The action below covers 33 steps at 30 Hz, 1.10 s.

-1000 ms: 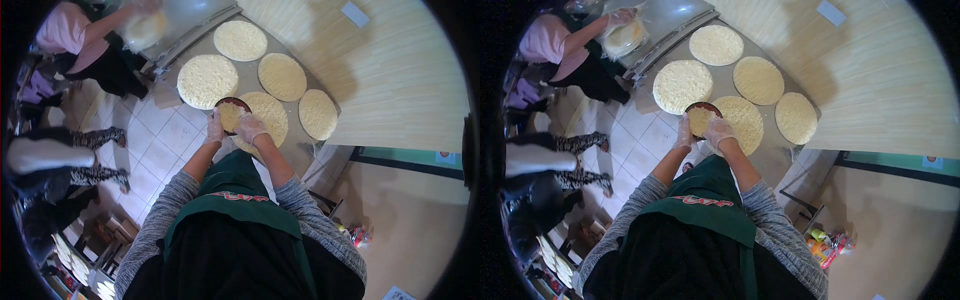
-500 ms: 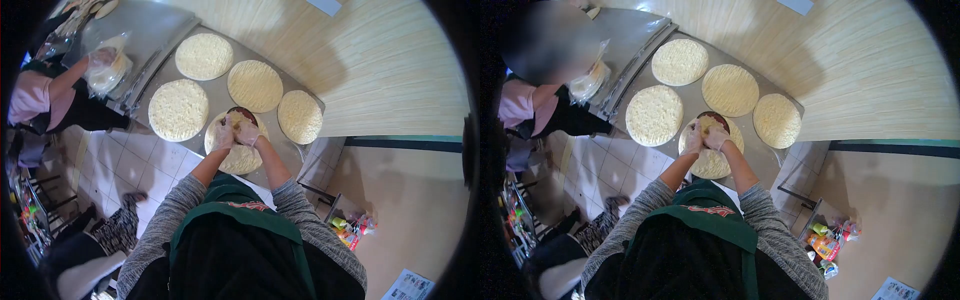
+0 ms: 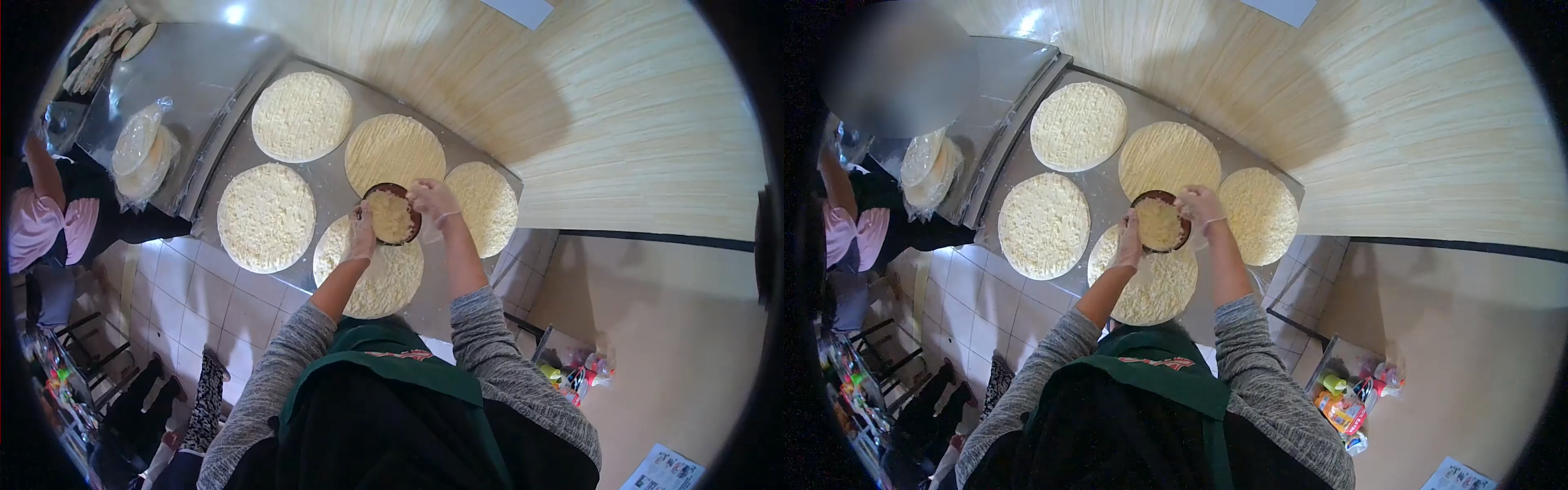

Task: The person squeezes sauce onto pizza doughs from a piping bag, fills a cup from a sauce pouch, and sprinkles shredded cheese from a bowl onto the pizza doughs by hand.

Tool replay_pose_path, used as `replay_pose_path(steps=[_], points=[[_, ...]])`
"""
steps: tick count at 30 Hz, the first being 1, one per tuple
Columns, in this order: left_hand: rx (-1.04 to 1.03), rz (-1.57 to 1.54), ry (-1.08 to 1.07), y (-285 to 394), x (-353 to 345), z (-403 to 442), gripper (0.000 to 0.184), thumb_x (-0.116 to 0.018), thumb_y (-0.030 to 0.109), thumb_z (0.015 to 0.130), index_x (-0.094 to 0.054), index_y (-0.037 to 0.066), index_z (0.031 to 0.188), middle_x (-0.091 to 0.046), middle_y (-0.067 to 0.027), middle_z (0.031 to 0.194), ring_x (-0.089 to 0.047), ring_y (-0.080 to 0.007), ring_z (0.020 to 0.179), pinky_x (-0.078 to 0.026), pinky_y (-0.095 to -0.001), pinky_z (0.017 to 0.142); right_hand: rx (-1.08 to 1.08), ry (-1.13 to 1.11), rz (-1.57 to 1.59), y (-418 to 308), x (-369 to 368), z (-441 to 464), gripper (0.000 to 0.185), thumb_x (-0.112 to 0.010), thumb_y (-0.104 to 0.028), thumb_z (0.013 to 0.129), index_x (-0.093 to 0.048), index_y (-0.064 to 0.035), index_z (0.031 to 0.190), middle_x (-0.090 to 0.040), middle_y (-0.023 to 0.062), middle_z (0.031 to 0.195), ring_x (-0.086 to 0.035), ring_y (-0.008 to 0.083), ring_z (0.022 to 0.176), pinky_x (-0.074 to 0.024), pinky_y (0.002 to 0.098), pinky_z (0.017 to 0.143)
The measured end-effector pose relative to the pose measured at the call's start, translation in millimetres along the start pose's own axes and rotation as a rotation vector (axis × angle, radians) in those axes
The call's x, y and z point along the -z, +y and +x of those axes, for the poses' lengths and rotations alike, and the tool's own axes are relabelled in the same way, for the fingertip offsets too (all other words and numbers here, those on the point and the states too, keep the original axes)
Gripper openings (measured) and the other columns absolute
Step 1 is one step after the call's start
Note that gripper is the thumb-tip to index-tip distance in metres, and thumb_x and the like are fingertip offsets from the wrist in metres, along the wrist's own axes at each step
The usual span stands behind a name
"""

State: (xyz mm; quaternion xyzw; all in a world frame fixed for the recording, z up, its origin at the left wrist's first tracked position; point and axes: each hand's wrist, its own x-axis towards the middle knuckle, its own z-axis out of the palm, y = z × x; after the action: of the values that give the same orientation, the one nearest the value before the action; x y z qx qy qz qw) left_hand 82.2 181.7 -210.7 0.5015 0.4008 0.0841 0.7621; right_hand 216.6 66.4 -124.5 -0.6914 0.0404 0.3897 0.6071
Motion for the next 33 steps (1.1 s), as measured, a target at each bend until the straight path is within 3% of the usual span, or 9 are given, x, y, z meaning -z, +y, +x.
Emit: replay_pose_path(steps=[13,15,17,20,25,27,29,31,33], points=[[0.123,-0.173,0.025,38,33,-15,0.073,-0.041,0.061,0.082,-0.028,0.004,0.126,-0.042,-0.0107,0.119,-0.046,-0.0207,0.106,-0.041,-0.0352,0.086,0.066,0.111,-0.409,-14,106,181,0.016,-0.058,-0.010,0.077,-0.062,0.0019,0.086,-0.061,0.0082,0.073,-0.059,0.0148,0.061,-0.0478,0.0262,0.051],[0.152,-0.159,-0.006,35,34,-12,0.084,-0.040,0.066,0.079,-0.017,0.009,0.137,-0.037,-0.0110,0.130,-0.046,-0.0234,0.112,-0.043,-0.0405,0.085,0.020,0.069,-0.441,-23,100,200,0.017,-0.059,-0.010,0.076,-0.062,0.0023,0.087,-0.061,0.0077,0.071,-0.058,0.0142,0.061,-0.0481,0.0261,0.051],[0.098,-0.174,0.064,32,33,-8,0.066,-0.039,0.055,0.087,-0.035,0.000,0.122,-0.045,-0.0121,0.114,-0.042,-0.0195,0.107,-0.032,-0.0304,0.093,-0.024,0.029,-0.469,-37,87,212,0.019,-0.059,-0.009,0.075,-0.062,0.0027,0.089,-0.061,0.0073,0.070,-0.058,0.0136,0.062,-0.0484,0.0260,0.052],[0.105,-0.167,0.028,24,37,1,0.068,-0.040,0.054,0.087,-0.030,0.000,0.127,-0.042,-0.0126,0.121,-0.039,-0.0204,0.112,-0.029,-0.0309,0.097,-0.064,0.015,-1.006,-42,76,247,0.029,-0.054,-0.026,0.077,-0.064,-0.0004,0.083,-0.063,0.0141,0.075,-0.061,0.0217,0.063,-0.0499,0.0335,0.062],[0.129,-0.272,0.010,42,33,1,0.072,-0.041,0.055,0.086,-0.024,0.000,0.130,-0.037,-0.0123,0.127,-0.036,-0.0209,0.117,-0.028,-0.0321,0.098,0.240,-0.140,-1.469,-54,41,260,0.031,-0.051,-0.029,0.077,-0.065,-0.0047,0.091,-0.061,0.0188,0.098,-0.059,0.0295,0.095,-0.0453,0.0384,0.082],[0.133,-0.289,-0.001,41,39,4,0.074,-0.041,0.056,0.085,-0.023,0.001,0.131,-0.036,-0.0123,0.128,-0.035,-0.0210,0.118,-0.028,-0.0328,0.098,0.111,-0.070,-1.356,-55,17,263,0.030,-0.055,-0.029,0.075,-0.065,-0.0046,0.090,-0.063,0.0161,0.089,-0.060,0.0255,0.083,-0.0472,0.0362,0.074],[0.174,-0.219,-0.045,31,49,11,0.079,-0.034,0.066,0.081,-0.019,0.012,0.137,-0.035,-0.0079,0.133,-0.041,-0.0214,0.118,-0.042,-0.0408,0.086,-0.015,-0.003,-1.240,-41,8,291,0.030,-0.060,-0.029,0.072,-0.066,-0.0045,0.089,-0.065,0.0134,0.081,-0.062,0.0215,0.070,-0.0491,0.0340,0.066],[0.184,-0.204,-0.024,49,50,3,0.076,-0.033,0.065,0.082,-0.021,0.013,0.136,-0.037,-0.0072,0.132,-0.043,-0.0209,0.116,-0.043,-0.0404,0.085,0.418,0.086,-1.624,3,12,344,0.038,-0.057,-0.035,0.071,-0.065,-0.0037,0.090,-0.065,0.0137,0.086,-0.063,0.0275,0.078,-0.0487,0.0360,0.073],[0.193,-0.188,-0.008,55,55,1,0.074,-0.032,0.065,0.083,-0.023,0.014,0.135,-0.038,-0.0065,0.131,-0.044,-0.0203,0.114,-0.043,-0.0400,0.084,0.347,0.140,-1.596,-10,-15,319,0.036,-0.056,-0.034,0.072,-0.065,-0.0046,0.091,-0.065,0.0132,0.088,-0.063,0.0294,0.082,-0.0484,0.0370,0.075]])
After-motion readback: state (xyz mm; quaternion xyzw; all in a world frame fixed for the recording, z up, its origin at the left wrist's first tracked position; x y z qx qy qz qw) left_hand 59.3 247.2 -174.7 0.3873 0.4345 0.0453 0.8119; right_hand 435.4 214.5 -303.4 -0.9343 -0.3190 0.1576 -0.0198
